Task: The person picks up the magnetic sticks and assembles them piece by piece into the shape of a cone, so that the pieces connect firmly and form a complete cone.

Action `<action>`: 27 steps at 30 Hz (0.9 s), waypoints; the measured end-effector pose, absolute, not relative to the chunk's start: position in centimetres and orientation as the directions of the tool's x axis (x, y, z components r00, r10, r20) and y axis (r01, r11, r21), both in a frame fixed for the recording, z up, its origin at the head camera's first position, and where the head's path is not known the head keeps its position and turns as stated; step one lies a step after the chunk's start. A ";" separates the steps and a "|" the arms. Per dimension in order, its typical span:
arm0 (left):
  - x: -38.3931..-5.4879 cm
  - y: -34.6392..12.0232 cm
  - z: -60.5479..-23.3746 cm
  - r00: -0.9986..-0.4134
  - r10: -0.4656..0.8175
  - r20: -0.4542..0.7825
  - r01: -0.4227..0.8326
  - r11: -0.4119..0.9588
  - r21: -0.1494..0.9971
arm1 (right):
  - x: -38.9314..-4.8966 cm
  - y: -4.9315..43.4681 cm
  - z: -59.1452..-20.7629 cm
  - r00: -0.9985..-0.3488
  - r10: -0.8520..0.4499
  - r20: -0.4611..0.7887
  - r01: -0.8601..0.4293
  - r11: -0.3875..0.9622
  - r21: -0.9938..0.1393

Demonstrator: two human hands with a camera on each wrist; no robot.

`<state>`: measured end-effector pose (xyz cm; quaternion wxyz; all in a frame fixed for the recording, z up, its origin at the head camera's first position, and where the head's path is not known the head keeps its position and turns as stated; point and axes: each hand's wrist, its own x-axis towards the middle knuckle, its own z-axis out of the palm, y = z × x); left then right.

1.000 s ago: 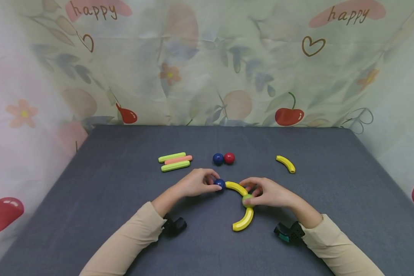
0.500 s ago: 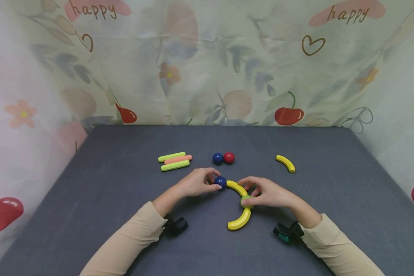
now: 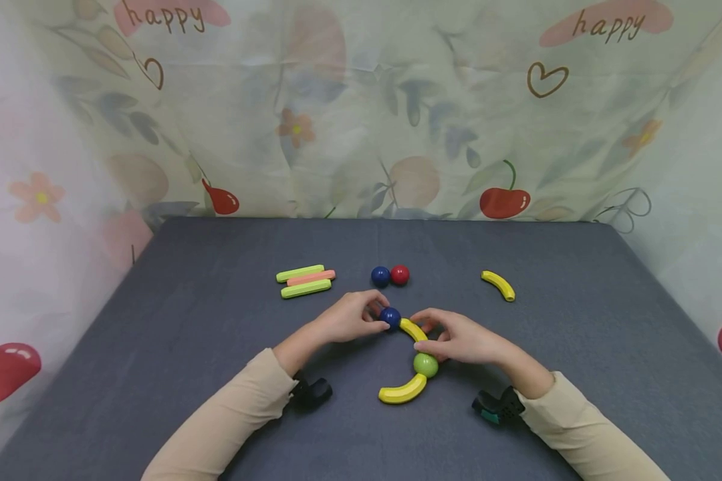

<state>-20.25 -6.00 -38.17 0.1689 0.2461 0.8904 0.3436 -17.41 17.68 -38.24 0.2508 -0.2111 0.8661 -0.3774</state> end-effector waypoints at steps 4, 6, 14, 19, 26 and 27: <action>-20.3 -5.7 -38.2 -0.817 0.561 -0.134 0.311 0.624 0.717 | -17.7 17.5 -38.3 -0.789 -0.561 -0.252 -0.202 0.623 -0.756; -20.3 -5.6 -38.2 -0.806 0.576 -0.133 0.315 0.608 0.729 | -17.8 17.4 -38.4 -0.788 -0.567 -0.240 -0.216 0.620 -0.755; -20.2 -5.0 -38.1 -0.771 0.622 -0.136 0.337 0.580 0.741 | -18.3 16.7 -38.7 -0.825 -0.519 -0.223 -0.175 0.610 -0.773; -20.0 -4.9 -37.9 -0.754 0.640 -0.151 0.297 0.536 0.791 | -18.5 16.5 -38.7 -0.831 -0.513 -0.217 -0.169 0.604 -0.779; -20.1 -5.3 -38.1 -0.754 0.638 -0.153 0.236 0.481 0.844 | -18.3 16.5 -38.5 -0.825 -0.522 -0.215 -0.183 0.608 -0.773; -20.2 -5.4 -38.1 -0.755 0.639 -0.148 0.241 0.481 0.843 | -18.3 16.5 -38.4 -0.830 -0.514 -0.216 -0.179 0.612 -0.770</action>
